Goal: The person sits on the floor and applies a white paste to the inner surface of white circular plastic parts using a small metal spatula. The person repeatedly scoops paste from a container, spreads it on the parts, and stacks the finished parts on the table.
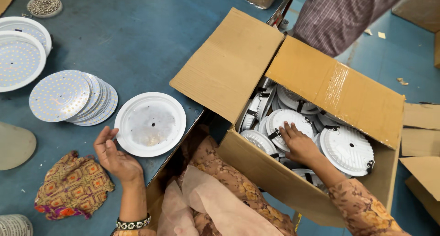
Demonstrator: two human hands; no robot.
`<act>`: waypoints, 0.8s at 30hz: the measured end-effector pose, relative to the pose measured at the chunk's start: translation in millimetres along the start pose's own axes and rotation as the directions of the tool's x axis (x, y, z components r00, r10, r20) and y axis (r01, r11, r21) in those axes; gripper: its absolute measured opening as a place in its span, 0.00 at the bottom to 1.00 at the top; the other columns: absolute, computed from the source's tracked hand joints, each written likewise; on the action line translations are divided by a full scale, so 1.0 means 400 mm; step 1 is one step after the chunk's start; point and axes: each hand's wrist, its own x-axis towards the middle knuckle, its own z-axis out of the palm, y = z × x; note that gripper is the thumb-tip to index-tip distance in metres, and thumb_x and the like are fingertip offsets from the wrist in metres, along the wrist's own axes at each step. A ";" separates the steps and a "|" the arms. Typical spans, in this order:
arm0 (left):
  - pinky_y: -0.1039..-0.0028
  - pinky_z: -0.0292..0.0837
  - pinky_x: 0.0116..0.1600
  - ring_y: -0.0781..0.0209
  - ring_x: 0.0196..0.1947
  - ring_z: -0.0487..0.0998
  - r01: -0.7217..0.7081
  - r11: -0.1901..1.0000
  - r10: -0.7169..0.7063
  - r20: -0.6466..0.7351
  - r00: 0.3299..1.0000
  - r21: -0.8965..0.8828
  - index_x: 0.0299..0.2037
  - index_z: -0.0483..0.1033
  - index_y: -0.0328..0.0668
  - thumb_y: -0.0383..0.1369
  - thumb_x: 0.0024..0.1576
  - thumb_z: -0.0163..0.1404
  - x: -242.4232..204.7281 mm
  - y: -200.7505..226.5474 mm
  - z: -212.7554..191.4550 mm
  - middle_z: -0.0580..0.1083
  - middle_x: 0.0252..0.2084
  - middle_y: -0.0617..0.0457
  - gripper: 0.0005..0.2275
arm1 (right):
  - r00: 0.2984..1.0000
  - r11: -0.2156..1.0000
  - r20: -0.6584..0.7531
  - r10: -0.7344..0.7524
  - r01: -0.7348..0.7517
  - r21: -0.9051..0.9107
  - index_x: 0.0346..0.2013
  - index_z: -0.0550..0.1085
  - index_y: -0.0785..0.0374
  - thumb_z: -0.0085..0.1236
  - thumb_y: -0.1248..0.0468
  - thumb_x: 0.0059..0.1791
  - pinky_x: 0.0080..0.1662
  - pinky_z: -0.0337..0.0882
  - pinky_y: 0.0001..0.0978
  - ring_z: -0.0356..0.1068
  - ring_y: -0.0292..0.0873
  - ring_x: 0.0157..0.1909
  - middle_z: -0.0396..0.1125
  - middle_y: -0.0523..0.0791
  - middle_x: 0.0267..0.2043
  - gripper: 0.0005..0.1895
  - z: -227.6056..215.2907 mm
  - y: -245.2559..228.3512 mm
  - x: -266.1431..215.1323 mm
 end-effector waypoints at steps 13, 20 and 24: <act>0.68 0.63 0.69 0.60 0.58 0.72 -0.059 0.994 0.054 0.048 0.997 0.096 0.58 0.70 0.31 0.35 0.69 0.42 0.001 0.016 0.007 0.74 0.53 0.47 0.15 | 0.639 0.674 -0.434 0.635 -0.183 0.716 0.54 0.80 0.60 0.61 0.67 0.56 0.42 0.69 0.37 0.69 0.44 0.32 0.73 0.51 0.33 0.11 -0.284 0.140 0.036; 0.69 0.64 0.63 0.59 0.52 0.75 -0.163 0.929 0.134 0.109 0.985 0.332 0.57 0.74 0.36 0.47 0.68 0.38 -0.025 0.037 0.007 0.79 0.47 0.48 0.22 | 0.881 -0.323 -0.332 0.336 0.439 0.838 0.61 0.67 0.60 0.55 0.76 0.49 0.52 0.76 0.39 0.73 0.43 0.49 0.71 0.47 0.52 0.26 -0.369 -0.258 0.408; 0.68 0.56 0.64 0.61 0.46 0.73 -0.257 0.809 0.140 0.251 0.958 0.529 0.65 0.73 0.38 0.51 0.68 0.30 -0.030 0.029 0.000 0.83 0.50 0.50 0.29 | 0.976 -0.562 -0.205 0.071 0.209 0.800 0.57 0.67 0.70 0.50 0.72 0.54 0.53 0.76 0.45 0.74 0.47 0.49 0.72 0.52 0.51 0.16 -0.353 -0.572 0.488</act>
